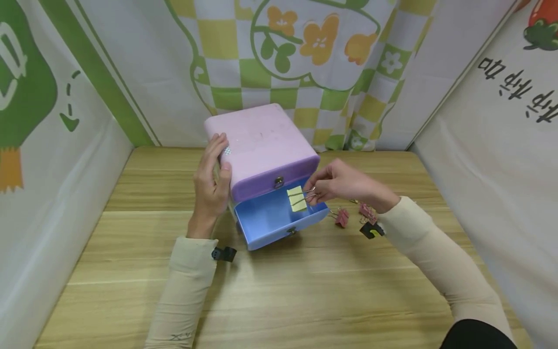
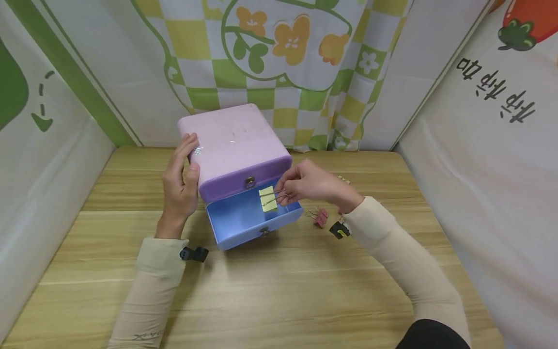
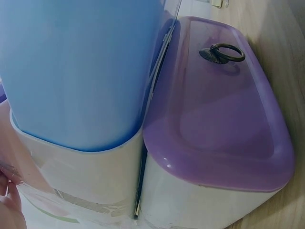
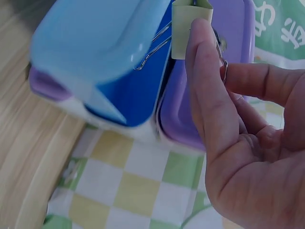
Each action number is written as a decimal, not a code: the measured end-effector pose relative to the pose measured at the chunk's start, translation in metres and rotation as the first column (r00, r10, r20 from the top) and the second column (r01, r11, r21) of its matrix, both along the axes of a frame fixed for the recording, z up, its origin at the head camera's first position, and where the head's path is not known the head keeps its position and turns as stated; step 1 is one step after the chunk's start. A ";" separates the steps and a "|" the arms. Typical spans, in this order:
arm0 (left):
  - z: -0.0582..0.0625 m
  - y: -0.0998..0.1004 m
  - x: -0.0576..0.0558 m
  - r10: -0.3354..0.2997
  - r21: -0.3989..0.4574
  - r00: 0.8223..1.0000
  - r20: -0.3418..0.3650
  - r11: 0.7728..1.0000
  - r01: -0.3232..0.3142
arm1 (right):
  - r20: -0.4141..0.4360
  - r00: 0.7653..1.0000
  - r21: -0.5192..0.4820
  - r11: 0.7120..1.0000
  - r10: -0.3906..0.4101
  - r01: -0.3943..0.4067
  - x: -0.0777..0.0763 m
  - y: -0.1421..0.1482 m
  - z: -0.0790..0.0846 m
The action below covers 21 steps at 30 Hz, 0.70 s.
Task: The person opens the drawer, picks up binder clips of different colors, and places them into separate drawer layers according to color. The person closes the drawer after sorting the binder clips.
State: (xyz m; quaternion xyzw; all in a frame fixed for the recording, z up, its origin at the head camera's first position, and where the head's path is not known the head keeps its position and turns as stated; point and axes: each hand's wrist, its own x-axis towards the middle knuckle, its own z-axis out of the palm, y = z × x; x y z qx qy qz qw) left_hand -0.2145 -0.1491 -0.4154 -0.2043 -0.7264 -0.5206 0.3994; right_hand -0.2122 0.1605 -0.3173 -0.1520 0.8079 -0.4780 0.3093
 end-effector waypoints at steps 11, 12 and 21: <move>-0.001 0.000 -0.002 0.001 -0.013 1.000 0.004 1.000 -0.001 | -0.025 0.992 -0.006 0.992 0.126 -0.126 0.003 -0.036 -0.016; -0.001 -0.001 -0.002 0.002 -0.011 1.000 0.005 1.000 -0.002 | -0.021 0.991 -0.008 0.991 0.134 -0.134 0.004 -0.039 -0.018; -0.002 -0.001 -0.002 0.013 0.001 1.000 0.019 1.000 -0.013 | -0.032 0.982 -0.008 0.983 0.185 -0.185 0.011 -0.064 -0.031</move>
